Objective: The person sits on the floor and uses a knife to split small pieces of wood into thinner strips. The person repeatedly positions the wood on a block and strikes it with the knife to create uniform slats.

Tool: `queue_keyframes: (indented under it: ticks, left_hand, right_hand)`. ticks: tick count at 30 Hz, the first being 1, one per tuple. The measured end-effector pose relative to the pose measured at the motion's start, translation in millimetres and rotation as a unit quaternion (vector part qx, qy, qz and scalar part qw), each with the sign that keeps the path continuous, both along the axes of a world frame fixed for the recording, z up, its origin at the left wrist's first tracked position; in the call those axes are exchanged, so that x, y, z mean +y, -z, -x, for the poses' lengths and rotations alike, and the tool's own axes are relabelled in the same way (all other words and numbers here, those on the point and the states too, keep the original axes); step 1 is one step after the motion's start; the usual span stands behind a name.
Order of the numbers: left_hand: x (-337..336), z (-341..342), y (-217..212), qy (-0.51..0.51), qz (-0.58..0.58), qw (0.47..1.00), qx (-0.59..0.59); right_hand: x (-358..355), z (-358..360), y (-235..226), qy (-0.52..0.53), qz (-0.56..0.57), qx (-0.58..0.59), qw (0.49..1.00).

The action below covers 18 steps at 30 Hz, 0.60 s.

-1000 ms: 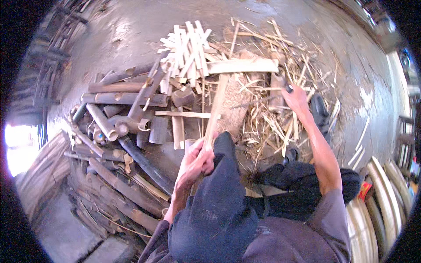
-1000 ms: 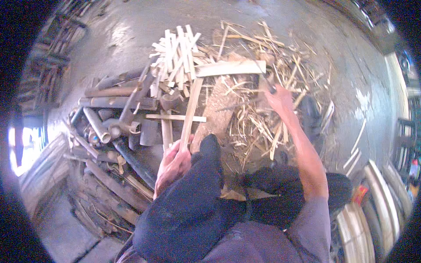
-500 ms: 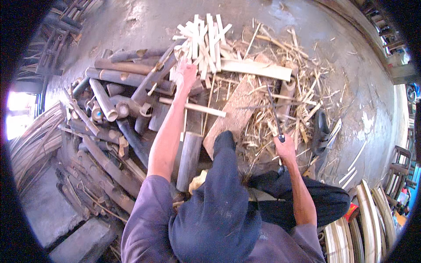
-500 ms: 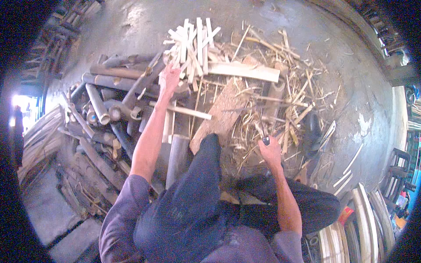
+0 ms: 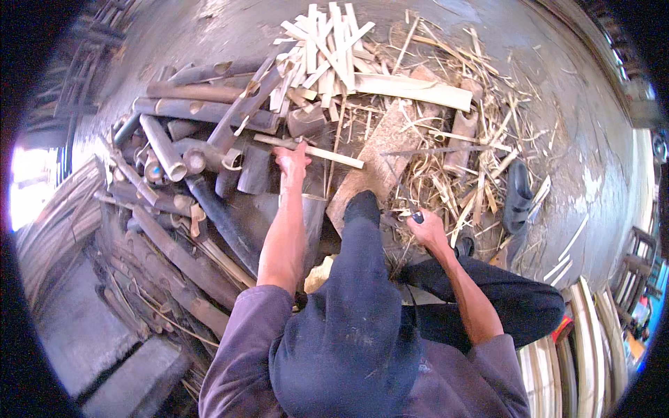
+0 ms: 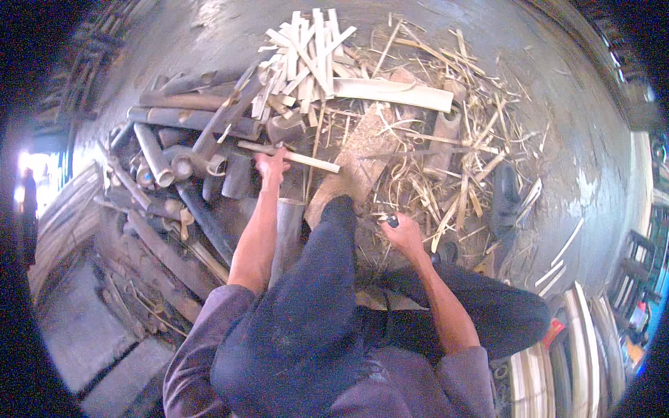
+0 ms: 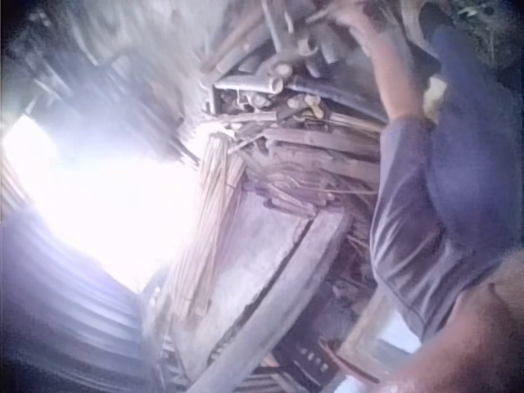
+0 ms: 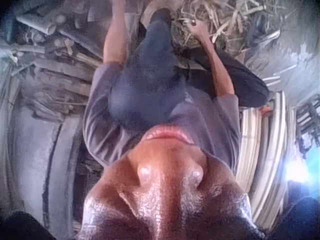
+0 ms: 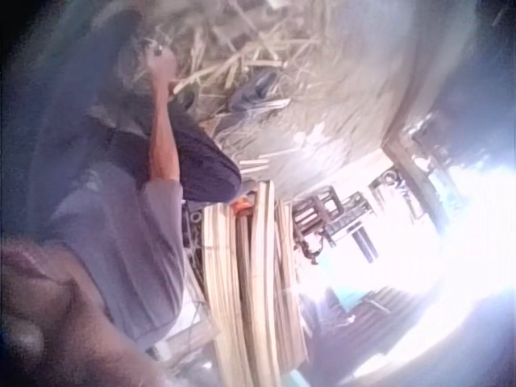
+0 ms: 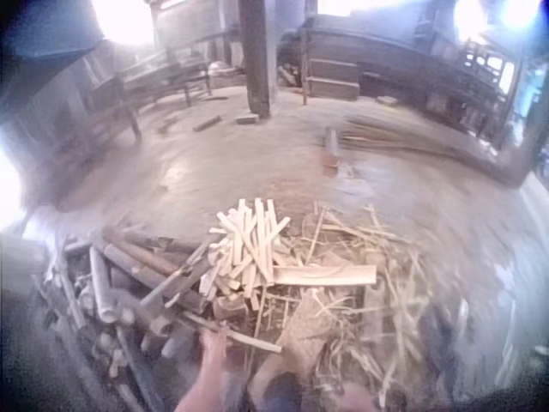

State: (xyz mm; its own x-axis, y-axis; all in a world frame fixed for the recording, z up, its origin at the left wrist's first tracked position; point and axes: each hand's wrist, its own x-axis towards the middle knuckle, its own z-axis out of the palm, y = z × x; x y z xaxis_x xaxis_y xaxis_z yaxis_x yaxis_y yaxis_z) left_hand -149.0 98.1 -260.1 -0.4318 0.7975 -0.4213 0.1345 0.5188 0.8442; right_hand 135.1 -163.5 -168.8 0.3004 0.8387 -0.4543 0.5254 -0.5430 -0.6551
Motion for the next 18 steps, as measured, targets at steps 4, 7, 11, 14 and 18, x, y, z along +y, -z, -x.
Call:
queue_keyframes:
  ticks: [4,7,11,14,18]
  left_hand:
    - [5.8,33.4,0.1,0.014,0.034,0.971,-0.234]
    - [-17.6,-4.7,-56.4,-0.029,-0.070,0.892,-0.446]
    - [-54.6,-52.6,-117.9,-0.018,-0.236,0.874,-0.424]
    - [-74.0,-103.1,-118.0,0.018,-0.219,0.893,-0.394]
    - [-79.1,-80.0,-182.8,0.013,-0.264,0.919,-0.294]
  right_hand:
    - [-3.4,-3.9,12.9,-0.017,0.084,0.089,0.992]
    - [-21.1,-20.8,29.3,0.148,0.044,0.101,0.983]
    - [1.0,-30.3,-19.4,0.221,0.039,0.130,0.966]
    - [0.6,-31.5,-25.6,0.172,-0.008,0.017,0.985]
    - [4.0,-4.8,-49.4,0.079,-0.026,0.002,0.997]
